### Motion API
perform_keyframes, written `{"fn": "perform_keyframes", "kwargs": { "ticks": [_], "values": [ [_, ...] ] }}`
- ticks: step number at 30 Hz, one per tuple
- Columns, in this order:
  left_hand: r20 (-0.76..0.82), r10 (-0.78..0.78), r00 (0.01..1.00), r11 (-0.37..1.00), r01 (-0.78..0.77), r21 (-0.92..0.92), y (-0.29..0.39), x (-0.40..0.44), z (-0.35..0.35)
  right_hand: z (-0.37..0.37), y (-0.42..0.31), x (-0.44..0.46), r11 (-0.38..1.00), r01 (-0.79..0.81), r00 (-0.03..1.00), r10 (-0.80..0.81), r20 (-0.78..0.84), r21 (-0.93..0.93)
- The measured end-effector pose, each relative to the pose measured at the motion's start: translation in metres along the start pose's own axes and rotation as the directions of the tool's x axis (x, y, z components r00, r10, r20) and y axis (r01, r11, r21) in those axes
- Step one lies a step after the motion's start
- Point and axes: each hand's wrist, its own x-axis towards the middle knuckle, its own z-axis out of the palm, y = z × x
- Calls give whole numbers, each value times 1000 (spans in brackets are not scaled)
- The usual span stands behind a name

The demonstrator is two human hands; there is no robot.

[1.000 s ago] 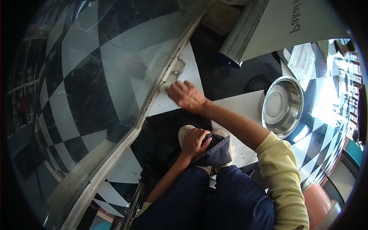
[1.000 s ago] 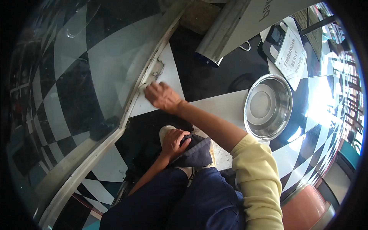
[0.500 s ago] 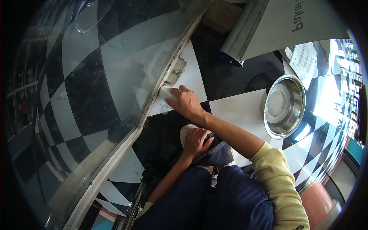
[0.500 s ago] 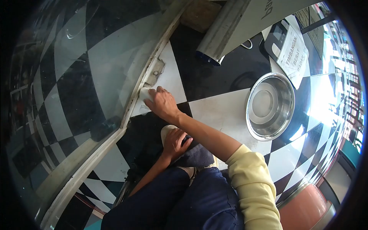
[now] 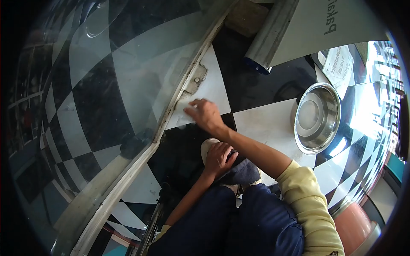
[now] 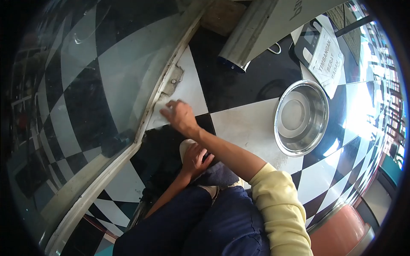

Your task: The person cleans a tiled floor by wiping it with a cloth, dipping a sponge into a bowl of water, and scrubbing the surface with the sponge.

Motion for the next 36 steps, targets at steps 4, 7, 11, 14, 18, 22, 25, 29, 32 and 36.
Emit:
{"fn": "perform_keyframes", "kwargs": {
  "ticks": [4, 7, 11, 14, 18, 22, 25, 29, 32, 36],
  "values": [
    [41, -24, 999, 999, 26, -36, 3, 4, -4, -5, -2, -4, 990, 80, 995, -72, 70, -113],
    [20, -28, 999, 998, 29, -58, 3, 2, -4, -5, -3, -9, 900, 324, 946, -301, 121, -293],
    [-244, -132, 961, 985, 100, -139, 5, -4, -26, -5, 22, -1, 639, 651, 748, -634, 199, -410],
    [-438, -262, 860, 956, 292, 0, -10, -9, -48, -10, 25, -1, 536, 726, 659, -721, 215, -430],
    [-479, -279, 832, 896, 405, 181, -39, 2, -69, -4, 25, 11, 414, 772, 561, -800, 212, -482],
    [-392, -282, 876, 877, 401, 266, -58, 10, -76, -6, 26, 25, 296, 788, 469, -856, 215, -541],
    [-421, -300, 856, 893, 407, 193, -60, 12, -77, -8, 28, 23, 367, 794, 511, -835, 205, -485],
    [-520, -212, 827, 936, 325, 135, -55, 16, -83, -24, 19, 4, 569, 752, 630, -768, 111, -333],
    [-550, -197, 812, 955, 287, 81, -49, 22, -84, -30, 22, -9, 597, 722, 653, -755, 59, -351],
    [-516, -155, 843, 925, 308, 225, -50, 28, -89, -33, 24, -12, 556, 720, 620, -784, 25, -415]
  ]
}}
